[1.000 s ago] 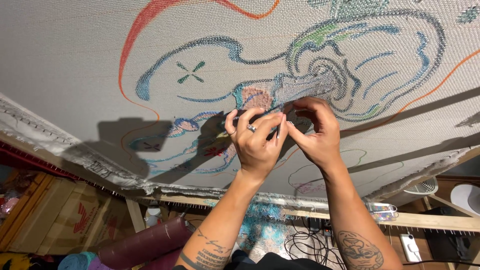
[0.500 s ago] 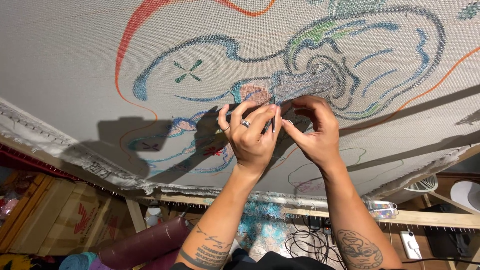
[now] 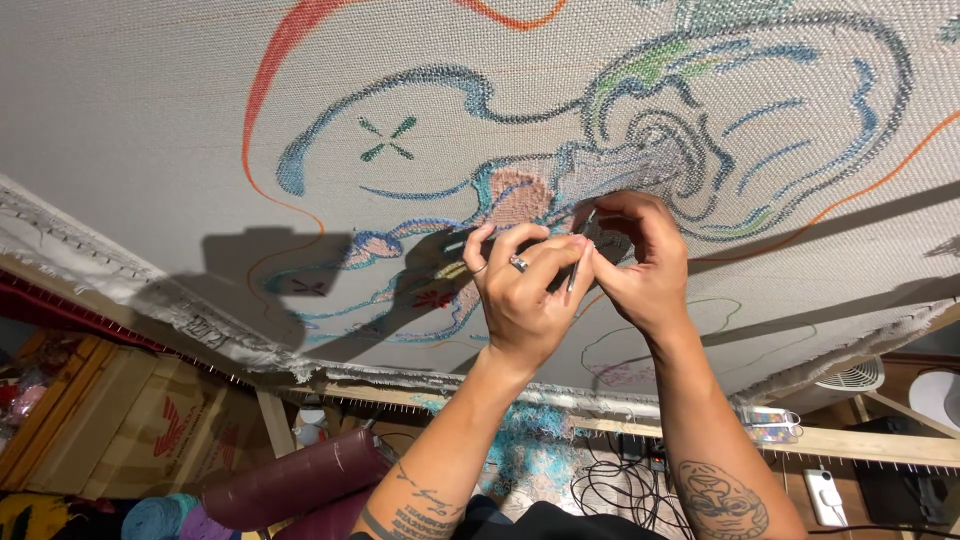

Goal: Trimming and picking out stray yarn from a tufted rug canvas using tweezers.

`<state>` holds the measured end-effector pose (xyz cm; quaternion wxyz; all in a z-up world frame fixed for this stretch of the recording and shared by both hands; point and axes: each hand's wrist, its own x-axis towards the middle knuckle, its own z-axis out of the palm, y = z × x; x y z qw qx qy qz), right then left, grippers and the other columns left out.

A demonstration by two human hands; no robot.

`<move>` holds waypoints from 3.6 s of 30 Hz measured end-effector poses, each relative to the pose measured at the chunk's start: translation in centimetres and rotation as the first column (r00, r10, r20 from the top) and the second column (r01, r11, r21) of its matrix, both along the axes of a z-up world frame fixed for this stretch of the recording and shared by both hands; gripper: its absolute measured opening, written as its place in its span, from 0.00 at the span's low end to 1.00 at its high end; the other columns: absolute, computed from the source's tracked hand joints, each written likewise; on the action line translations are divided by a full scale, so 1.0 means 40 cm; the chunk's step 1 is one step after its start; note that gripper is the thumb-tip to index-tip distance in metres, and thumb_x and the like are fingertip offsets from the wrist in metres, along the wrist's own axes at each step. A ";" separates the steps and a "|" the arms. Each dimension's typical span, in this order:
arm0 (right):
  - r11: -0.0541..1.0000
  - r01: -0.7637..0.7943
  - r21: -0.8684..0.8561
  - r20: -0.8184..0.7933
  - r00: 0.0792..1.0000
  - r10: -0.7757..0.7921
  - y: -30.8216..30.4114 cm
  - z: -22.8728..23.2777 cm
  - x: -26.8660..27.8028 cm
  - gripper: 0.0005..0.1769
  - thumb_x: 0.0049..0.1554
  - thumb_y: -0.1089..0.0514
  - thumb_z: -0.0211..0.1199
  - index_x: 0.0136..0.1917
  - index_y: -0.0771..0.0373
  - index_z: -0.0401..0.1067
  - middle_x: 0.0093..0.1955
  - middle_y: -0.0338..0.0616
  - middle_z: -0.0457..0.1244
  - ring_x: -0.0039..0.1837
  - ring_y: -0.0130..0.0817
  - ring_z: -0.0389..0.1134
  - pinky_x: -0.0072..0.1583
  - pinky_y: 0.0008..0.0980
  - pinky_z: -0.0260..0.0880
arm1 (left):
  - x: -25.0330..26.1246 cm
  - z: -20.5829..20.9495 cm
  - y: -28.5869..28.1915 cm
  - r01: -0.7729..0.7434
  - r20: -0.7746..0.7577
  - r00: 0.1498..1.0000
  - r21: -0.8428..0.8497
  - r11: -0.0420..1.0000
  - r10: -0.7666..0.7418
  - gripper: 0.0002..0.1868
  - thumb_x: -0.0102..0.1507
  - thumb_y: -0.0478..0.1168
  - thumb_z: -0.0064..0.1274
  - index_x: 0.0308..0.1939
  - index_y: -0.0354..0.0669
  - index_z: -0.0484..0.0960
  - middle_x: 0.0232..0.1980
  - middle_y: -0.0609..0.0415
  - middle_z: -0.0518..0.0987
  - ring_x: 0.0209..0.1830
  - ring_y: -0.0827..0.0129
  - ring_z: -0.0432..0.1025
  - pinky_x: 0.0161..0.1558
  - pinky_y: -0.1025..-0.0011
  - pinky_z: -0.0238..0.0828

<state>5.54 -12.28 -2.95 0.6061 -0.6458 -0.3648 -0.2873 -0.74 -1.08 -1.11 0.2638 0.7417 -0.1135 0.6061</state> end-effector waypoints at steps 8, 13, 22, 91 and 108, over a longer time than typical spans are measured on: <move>1.000 0.011 0.002 0.009 1.000 -0.011 0.006 0.005 -0.003 0.22 0.46 0.65 0.70 0.50 0.72 0.65 0.47 0.55 0.58 0.50 0.44 0.64 0.50 0.38 0.68 | 0.013 0.016 0.026 -0.142 0.067 0.987 -0.018 0.990 0.143 0.05 0.52 0.39 0.62 0.25 0.50 0.80 0.32 0.64 0.80 0.43 0.67 0.70 0.60 0.56 0.45; 1.000 0.012 -0.006 0.013 1.000 -0.012 0.004 0.003 -0.002 0.22 0.46 0.64 0.70 0.51 0.72 0.65 0.47 0.55 0.59 0.50 0.44 0.64 0.50 0.39 0.68 | 0.022 0.015 0.027 -0.150 0.081 0.985 -0.017 0.989 0.151 0.05 0.52 0.38 0.62 0.26 0.49 0.80 0.31 0.64 0.80 0.43 0.66 0.70 0.60 0.55 0.46; 1.000 0.014 -0.011 0.000 1.000 -0.014 0.007 0.007 -0.005 0.22 0.46 0.64 0.70 0.50 0.73 0.64 0.48 0.55 0.58 0.51 0.44 0.64 0.50 0.39 0.68 | 0.024 0.027 0.025 -0.128 0.042 0.991 -0.022 0.992 0.129 0.04 0.53 0.38 0.59 0.25 0.49 0.79 0.30 0.64 0.80 0.39 0.69 0.70 0.58 0.58 0.47; 0.997 0.026 -0.079 0.048 0.999 -0.022 -0.010 0.011 -0.010 0.20 0.45 0.64 0.69 0.49 0.72 0.66 0.47 0.56 0.59 0.49 0.46 0.65 0.48 0.40 0.69 | -0.001 0.006 0.008 -0.167 0.040 0.985 -0.051 0.985 0.169 0.04 0.51 0.39 0.60 0.25 0.52 0.79 0.30 0.66 0.80 0.39 0.69 0.68 0.55 0.60 0.49; 0.997 0.024 -0.066 0.060 0.998 -0.020 -0.003 0.005 -0.007 0.21 0.44 0.65 0.70 0.49 0.71 0.66 0.47 0.54 0.59 0.50 0.43 0.64 0.48 0.38 0.69 | 0.024 0.012 0.012 -0.117 0.037 0.992 -0.091 0.989 0.121 0.05 0.53 0.37 0.58 0.25 0.51 0.77 0.30 0.66 0.79 0.37 0.71 0.68 0.55 0.62 0.49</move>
